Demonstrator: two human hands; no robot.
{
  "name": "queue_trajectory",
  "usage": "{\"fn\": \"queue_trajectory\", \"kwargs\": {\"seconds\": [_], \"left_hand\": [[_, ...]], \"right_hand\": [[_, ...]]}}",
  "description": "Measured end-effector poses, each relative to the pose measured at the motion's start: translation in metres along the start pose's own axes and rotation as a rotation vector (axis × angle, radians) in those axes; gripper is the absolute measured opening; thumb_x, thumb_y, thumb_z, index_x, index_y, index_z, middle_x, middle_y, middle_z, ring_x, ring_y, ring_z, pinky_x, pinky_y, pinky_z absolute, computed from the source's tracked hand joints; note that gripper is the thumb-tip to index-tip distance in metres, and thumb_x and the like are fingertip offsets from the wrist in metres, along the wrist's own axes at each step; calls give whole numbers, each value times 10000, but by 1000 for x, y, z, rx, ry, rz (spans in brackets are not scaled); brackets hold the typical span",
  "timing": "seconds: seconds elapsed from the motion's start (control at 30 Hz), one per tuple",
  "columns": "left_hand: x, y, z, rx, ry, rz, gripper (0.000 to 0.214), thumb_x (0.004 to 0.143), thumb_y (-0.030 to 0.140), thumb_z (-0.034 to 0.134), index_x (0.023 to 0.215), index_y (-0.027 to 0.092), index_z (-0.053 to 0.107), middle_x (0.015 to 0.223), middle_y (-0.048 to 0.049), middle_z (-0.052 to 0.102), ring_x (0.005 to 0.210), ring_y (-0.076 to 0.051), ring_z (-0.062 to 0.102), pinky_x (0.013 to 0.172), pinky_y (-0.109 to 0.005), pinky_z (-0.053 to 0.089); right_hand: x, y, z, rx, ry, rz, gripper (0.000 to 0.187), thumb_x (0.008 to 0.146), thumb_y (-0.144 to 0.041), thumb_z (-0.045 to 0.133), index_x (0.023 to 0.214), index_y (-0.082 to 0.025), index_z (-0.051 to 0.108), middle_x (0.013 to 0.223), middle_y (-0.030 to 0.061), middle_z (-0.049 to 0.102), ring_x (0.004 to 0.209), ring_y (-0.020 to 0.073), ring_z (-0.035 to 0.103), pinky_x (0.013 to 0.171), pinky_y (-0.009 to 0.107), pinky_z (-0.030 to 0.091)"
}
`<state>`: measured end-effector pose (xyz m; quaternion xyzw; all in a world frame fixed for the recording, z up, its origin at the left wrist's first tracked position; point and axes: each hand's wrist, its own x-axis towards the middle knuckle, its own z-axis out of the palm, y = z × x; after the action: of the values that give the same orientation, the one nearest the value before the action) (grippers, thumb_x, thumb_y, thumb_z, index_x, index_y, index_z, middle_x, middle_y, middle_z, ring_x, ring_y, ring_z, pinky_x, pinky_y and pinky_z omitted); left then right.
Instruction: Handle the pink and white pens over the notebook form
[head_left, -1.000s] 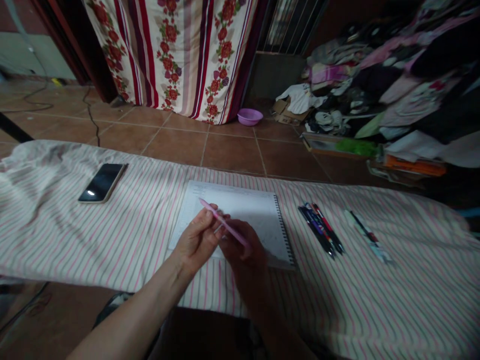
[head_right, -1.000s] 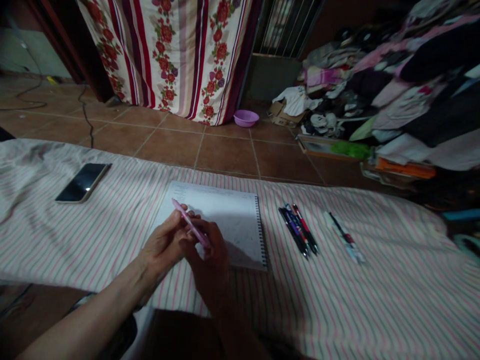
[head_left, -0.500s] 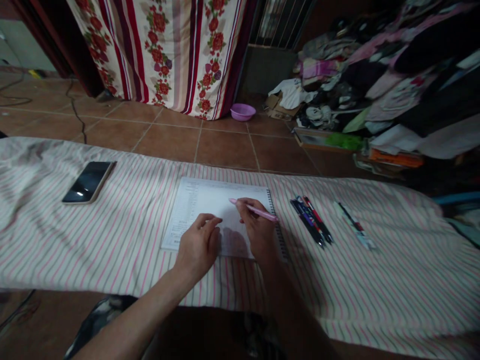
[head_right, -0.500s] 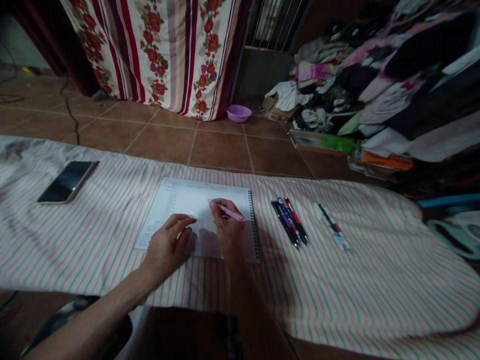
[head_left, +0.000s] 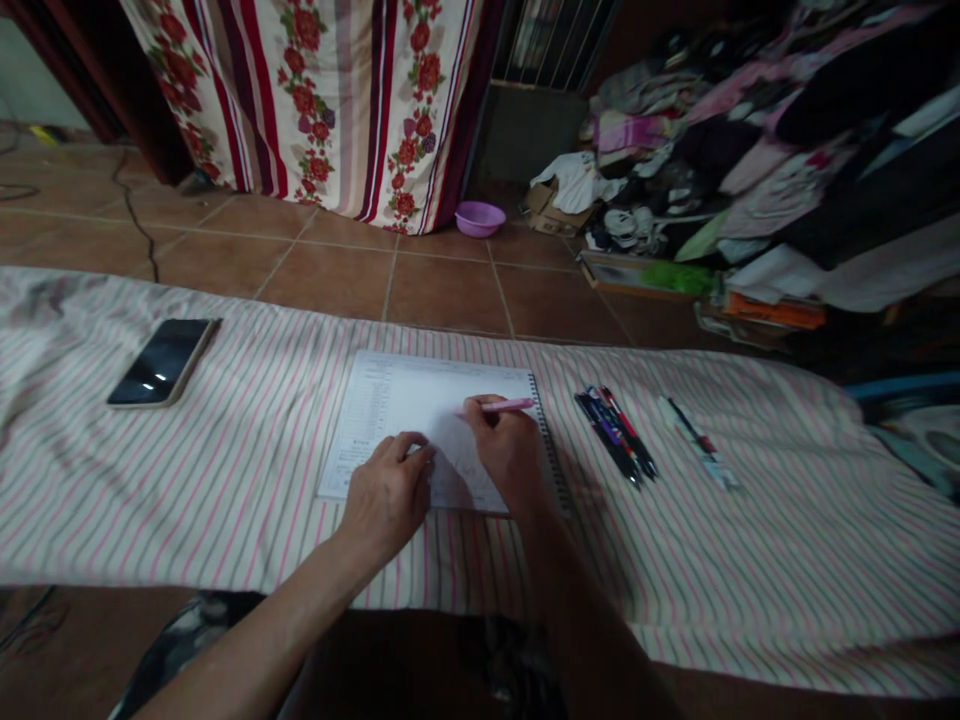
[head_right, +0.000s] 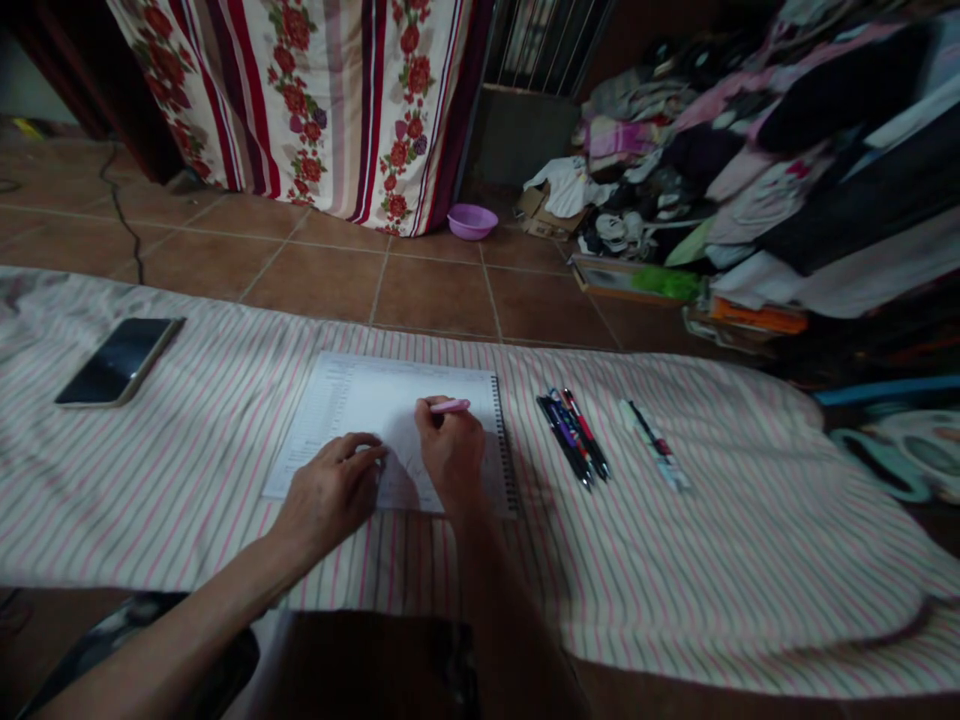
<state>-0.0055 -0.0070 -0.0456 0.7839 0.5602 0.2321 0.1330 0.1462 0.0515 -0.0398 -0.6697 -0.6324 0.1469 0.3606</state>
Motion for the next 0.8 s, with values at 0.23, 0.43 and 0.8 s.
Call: {"fn": "queue_trajectory", "kwargs": {"seconds": [0.23, 0.43, 0.8], "left_hand": [[0, -1, 1, -9, 10, -4, 263, 858, 178, 427, 1008, 177, 643, 1086, -71, 622, 930, -219, 584, 763, -360, 534], [1, -3, 3, -102, 48, -30, 258, 869, 199, 425, 985, 169, 654, 1045, -80, 634, 923, -219, 594, 780, -368, 517], [10, 8, -1, -576, 148, -108, 221, 883, 211, 427, 887, 158, 642, 855, -61, 643, 796, -157, 605, 706, -279, 486]], "right_hand": [[-2, 0, -3, -50, 78, -51, 248, 841, -307, 483, 777, -176, 684, 786, 90, 713, 725, 193, 658, 628, 248, 423], [-4, -1, -9, 162, -75, 79, 249, 822, -371, 512, 745, -190, 666, 719, 59, 702, 690, 181, 652, 601, 248, 429], [-8, -11, -14, 1794, -471, 788, 137, 713, -201, 679, 695, -110, 577, 507, -66, 477, 405, -4, 389, 332, 74, 267]]}}
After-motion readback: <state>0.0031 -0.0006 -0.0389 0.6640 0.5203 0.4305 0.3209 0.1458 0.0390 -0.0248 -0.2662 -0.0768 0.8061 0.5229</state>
